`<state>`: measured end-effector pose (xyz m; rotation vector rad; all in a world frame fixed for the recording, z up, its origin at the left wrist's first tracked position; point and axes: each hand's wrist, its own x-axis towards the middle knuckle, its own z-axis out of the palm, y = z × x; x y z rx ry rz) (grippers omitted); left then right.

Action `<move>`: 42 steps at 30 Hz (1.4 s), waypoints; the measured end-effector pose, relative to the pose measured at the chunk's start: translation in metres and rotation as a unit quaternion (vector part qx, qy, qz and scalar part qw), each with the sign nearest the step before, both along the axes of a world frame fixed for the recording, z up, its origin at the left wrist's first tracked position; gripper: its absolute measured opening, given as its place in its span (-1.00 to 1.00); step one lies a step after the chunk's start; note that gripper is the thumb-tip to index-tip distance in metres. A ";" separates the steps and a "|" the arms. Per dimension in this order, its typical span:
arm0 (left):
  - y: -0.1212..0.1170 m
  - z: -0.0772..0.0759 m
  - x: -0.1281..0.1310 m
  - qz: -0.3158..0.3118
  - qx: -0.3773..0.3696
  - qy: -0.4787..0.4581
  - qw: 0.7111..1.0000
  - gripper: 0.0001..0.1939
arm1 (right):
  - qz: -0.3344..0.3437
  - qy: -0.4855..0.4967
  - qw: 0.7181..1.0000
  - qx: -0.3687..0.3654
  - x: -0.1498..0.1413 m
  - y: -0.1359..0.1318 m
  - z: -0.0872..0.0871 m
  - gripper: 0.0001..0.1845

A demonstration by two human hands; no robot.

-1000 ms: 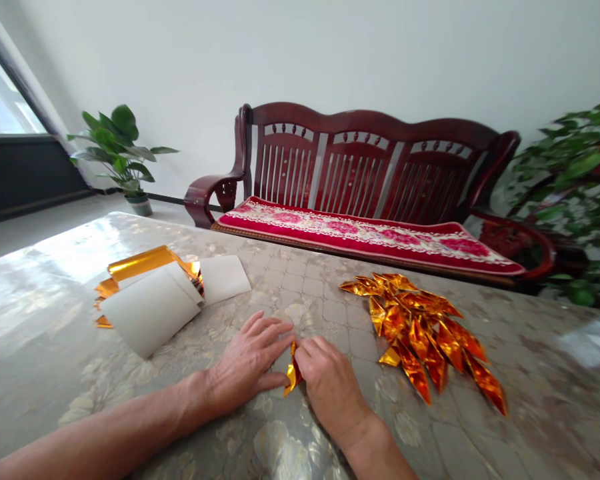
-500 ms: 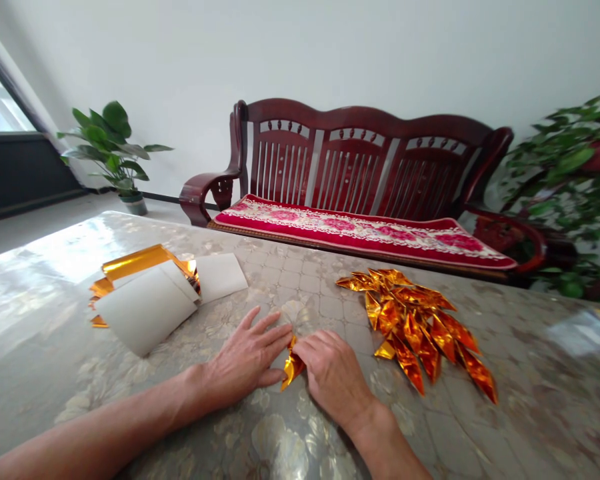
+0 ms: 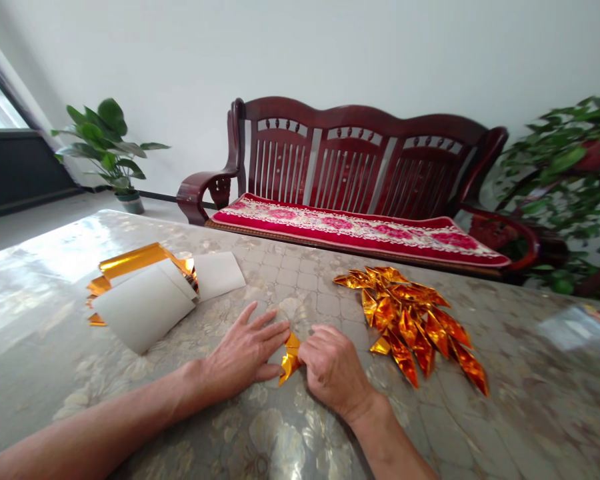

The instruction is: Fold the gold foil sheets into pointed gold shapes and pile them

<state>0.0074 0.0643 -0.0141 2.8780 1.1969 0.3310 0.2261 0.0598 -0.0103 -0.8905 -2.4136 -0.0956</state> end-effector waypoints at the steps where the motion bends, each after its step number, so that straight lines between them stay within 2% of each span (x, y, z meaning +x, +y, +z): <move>1: 0.000 0.000 0.000 0.000 -0.003 -0.001 1.000 -0.48 | -0.005 0.008 1.000 -0.007 0.001 0.000 -0.001 -0.69; 9: 0.001 -0.002 -0.001 -0.006 -0.036 -0.035 0.999 -0.50 | -0.091 0.137 0.984 -0.071 0.009 0.009 -0.018 -0.68; 13: 0.003 -0.002 -0.002 -0.005 -0.057 -0.050 0.997 -0.47 | -0.040 0.109 0.988 -0.100 0.006 0.011 -0.017 -0.64; 17: 0.007 -0.002 -0.005 0.009 -0.047 -0.059 0.997 -0.45 | -0.011 0.069 0.994 -0.090 0.005 0.008 -0.014 -0.63; 20: 0.009 -0.002 -0.008 0.039 -0.008 -0.073 0.997 -0.53 | -0.013 0.021 0.996 -0.081 0.003 0.005 -0.009 -0.66; 22: 0.005 -0.001 -0.008 0.050 0.015 -0.094 0.994 -0.65 | -0.022 -0.006 0.997 -0.078 0.000 0.002 -0.006 -0.73; 24: -0.002 0.001 -0.008 0.036 0.023 -0.111 0.993 -0.80 | -0.033 -0.021 0.996 -0.074 -0.004 0.000 -0.004 -0.78; 28: -0.022 0.007 -0.002 -0.046 0.008 -0.082 0.996 -0.76 | -0.045 -0.028 0.996 -0.070 -0.009 -0.001 -0.004 -0.82; 30: -0.028 0.010 0.001 -0.052 0.018 -0.065 0.996 -0.79 | -0.051 -0.024 0.996 -0.069 -0.010 -0.001 -0.005 -0.82; 33: -0.029 0.011 0.000 -0.013 0.012 -0.072 0.997 -0.82 | -0.055 -0.013 0.996 -0.070 -0.011 -0.001 -0.007 -0.79; 36: -0.023 0.007 -0.003 0.063 -0.019 -0.093 0.994 -0.70 | -0.058 -0.009 0.996 -0.066 -0.012 -0.002 -0.007 -0.77; 38: -0.018 0.004 -0.004 0.105 -0.045 -0.104 0.988 -0.69 | -0.062 -0.007 0.996 -0.061 -0.013 -0.003 -0.007 -0.75; 42: -0.012 0.003 -0.005 0.126 -0.044 -0.095 0.987 -0.77 | -0.074 -0.009 0.996 -0.056 -0.015 -0.005 -0.008 -0.71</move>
